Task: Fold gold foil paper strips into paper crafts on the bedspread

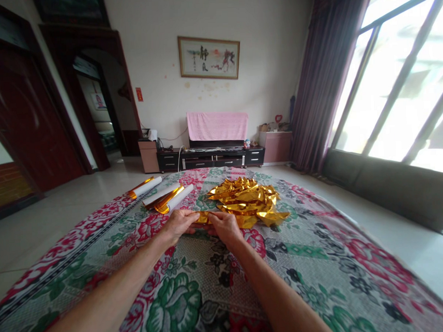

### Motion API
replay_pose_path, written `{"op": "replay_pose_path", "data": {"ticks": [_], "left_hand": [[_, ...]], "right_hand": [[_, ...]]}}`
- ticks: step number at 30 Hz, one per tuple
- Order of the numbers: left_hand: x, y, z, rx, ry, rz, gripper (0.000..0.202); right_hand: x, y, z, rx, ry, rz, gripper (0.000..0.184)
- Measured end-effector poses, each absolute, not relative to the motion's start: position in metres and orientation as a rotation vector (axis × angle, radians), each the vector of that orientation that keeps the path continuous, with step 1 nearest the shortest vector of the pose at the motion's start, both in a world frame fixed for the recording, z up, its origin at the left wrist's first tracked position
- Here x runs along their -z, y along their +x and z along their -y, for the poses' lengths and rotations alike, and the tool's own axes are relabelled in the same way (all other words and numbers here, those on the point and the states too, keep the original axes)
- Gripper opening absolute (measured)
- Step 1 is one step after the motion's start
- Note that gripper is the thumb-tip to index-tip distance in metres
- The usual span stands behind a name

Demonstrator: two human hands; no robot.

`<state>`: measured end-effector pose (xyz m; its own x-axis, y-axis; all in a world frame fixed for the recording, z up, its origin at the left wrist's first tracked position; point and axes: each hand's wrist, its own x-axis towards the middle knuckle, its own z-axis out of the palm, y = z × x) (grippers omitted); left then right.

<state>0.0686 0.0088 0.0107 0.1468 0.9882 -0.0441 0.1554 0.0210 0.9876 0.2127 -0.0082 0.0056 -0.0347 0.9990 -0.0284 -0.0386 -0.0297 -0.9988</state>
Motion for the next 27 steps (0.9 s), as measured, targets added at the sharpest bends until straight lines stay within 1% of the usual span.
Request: {"op": "replay_pose_path", "data": {"ticks": [27], "left_hand": [[-0.0008,0.0676,-0.0145,-0.992,1.486,-1.304,0.028]], "right_hand": [[-0.0027,0.2137,0.0078,-1.287,-1.152,1.268,0.029]]}}
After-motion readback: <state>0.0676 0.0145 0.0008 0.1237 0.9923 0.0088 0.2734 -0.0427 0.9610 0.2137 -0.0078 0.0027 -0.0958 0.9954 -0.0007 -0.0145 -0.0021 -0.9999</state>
